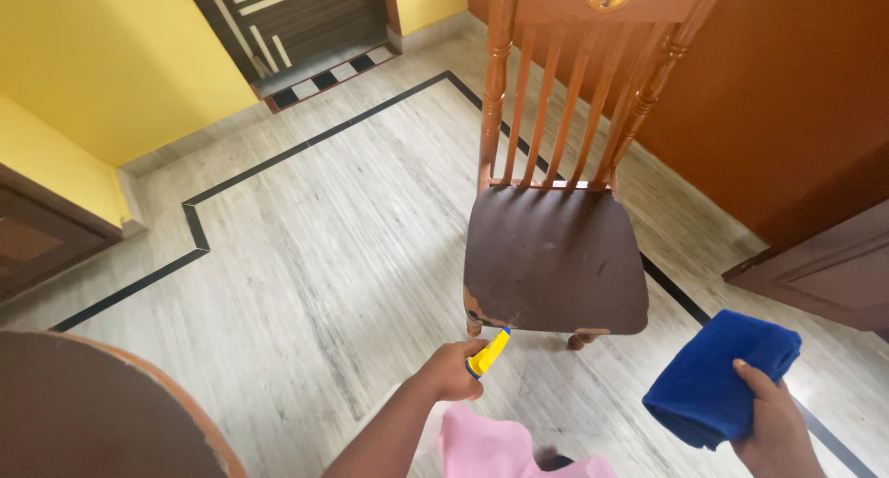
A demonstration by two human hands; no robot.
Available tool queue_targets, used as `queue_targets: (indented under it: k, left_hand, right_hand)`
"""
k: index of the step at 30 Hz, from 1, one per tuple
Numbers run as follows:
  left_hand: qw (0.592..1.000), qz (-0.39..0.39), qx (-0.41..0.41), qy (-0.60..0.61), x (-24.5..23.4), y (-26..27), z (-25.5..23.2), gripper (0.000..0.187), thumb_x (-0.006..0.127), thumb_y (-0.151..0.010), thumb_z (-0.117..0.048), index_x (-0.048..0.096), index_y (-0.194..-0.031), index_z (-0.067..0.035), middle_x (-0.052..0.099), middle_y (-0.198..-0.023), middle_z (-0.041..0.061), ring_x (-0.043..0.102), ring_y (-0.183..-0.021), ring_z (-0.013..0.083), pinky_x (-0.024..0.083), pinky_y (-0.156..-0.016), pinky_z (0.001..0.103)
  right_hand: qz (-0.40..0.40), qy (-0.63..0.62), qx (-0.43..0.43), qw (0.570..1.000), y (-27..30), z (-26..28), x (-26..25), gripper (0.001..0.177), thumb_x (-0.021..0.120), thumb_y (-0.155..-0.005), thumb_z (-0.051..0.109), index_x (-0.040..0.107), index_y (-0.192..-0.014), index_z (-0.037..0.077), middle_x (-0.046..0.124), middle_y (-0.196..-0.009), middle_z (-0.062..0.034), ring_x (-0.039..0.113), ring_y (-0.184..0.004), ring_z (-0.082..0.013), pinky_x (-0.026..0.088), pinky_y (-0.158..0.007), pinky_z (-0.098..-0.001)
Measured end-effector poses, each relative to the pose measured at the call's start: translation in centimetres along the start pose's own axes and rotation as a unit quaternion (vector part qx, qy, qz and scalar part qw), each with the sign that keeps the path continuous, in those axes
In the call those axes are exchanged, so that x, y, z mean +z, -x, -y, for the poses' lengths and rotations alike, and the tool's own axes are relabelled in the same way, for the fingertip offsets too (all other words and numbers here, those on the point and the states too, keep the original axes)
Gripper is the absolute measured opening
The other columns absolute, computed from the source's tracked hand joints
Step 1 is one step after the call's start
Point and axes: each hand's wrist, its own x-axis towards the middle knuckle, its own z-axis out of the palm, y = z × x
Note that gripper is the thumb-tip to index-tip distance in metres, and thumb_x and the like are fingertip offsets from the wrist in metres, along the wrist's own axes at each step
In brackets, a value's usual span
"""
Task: The person cleans a round wooden dining table and a wooden chair using a spray bottle and a blue cloth. They spray the table surface and wipe it down, then move to a chair to clean the seat and backrest.
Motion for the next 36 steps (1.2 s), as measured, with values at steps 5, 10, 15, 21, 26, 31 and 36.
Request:
queue_targets:
  k: [5, 10, 15, 21, 26, 31, 36]
  left_hand:
    - [0.999, 0.021, -0.032, -0.029, -0.5, -5.7, -0.1, 0.066, 0.072, -0.063, -0.006, 0.066, -0.128, -0.017, 0.073, -0.114, 0.01, 0.071, -0.106, 0.0275, 0.055, -0.089, 0.036]
    - [0.998, -0.008, -0.021, -0.064, -0.6, -12.0, 0.7, 0.066, 0.077, -0.065, -0.01, 0.064, -0.129, -0.017, 0.068, -0.123, 0.012, 0.064, -0.119, 0.0317, 0.052, -0.099, 0.038]
    - [0.993, -0.117, 0.003, -0.025, -1.5, -18.1, 3.0, 0.08, 0.079, -0.066, -0.007, 0.051, -0.141, -0.015, 0.059, -0.139, 0.013, 0.055, -0.131, 0.0338, 0.046, -0.107, 0.039]
    - [0.975, -0.218, -0.047, 0.027, -6.2, -25.4, 6.1, 0.09, 0.077, -0.066, -0.006, 0.039, -0.148, -0.012, 0.056, -0.143, 0.016, 0.055, -0.132, 0.0362, 0.049, -0.105, 0.041]
    - [0.96, -0.268, -0.08, -0.017, -9.1, -32.2, 6.4, 0.081, 0.08, -0.075, -0.013, 0.039, -0.145, -0.014, 0.056, -0.142, 0.015, 0.058, -0.127, 0.0379, 0.053, -0.099, 0.042]
    - [0.968, -0.229, -0.103, -0.016, -10.7, -37.6, 6.9, 0.079, 0.075, -0.076, -0.008, 0.036, -0.144, -0.022, 0.054, -0.146, 0.009, 0.066, -0.116, 0.0349, 0.057, -0.093, 0.041]
    - [0.969, -0.224, -0.102, 0.006, -10.7, -40.2, 6.9, 0.085, 0.074, -0.071, -0.002, 0.036, -0.143, -0.026, 0.051, -0.148, 0.007, 0.067, -0.114, 0.0343, 0.058, -0.091, 0.04]
  right_hand:
    - [-0.054, 0.002, 0.024, 0.998, -5.7, -2.6, 0.0, 0.051, 0.058, -0.098, 0.017, 0.048, -0.148, 0.014, 0.063, -0.127, -0.0083, 0.065, -0.114, -0.0275, 0.054, -0.094, -0.0495]
    - [-0.044, 0.047, 0.035, 0.997, -12.7, -4.6, 2.1, 0.049, 0.058, -0.097, 0.014, 0.048, -0.145, 0.007, 0.063, -0.125, -0.0118, 0.065, -0.111, -0.0288, 0.055, -0.091, -0.0489]
    - [-0.02, 0.136, 0.064, 0.988, -22.0, -5.2, 7.8, 0.044, 0.062, -0.095, 0.013, 0.051, -0.137, 0.003, 0.066, -0.117, -0.0155, 0.067, -0.104, -0.0311, 0.056, -0.086, -0.0498]
    - [0.02, 0.383, -0.044, 0.922, -35.6, -6.6, 14.5, 0.058, 0.068, -0.09, 0.013, 0.05, -0.146, 0.008, 0.067, -0.121, -0.0178, 0.067, -0.107, -0.032, 0.054, -0.091, -0.0462]
    - [0.042, 0.644, -0.178, 0.743, -43.4, -6.3, 19.6, 0.073, 0.067, -0.089, 0.016, 0.045, -0.158, 0.024, 0.064, -0.136, -0.0208, 0.065, -0.121, -0.0399, 0.051, -0.102, -0.0473]
    - [0.01, 0.687, -0.309, 0.657, -50.6, -9.2, 22.7, 0.079, 0.065, -0.085, 0.014, 0.044, -0.161, 0.023, 0.044, -0.166, -0.0161, 0.048, -0.142, -0.0432, 0.044, -0.113, -0.0535]
    - [-0.048, 0.754, -0.213, 0.619, -53.7, -15.0, 25.6, 0.092, 0.072, -0.082, 0.022, 0.032, -0.165, 0.026, 0.021, -0.17, -0.0197, 0.022, -0.152, -0.0485, 0.024, -0.113, -0.0734]
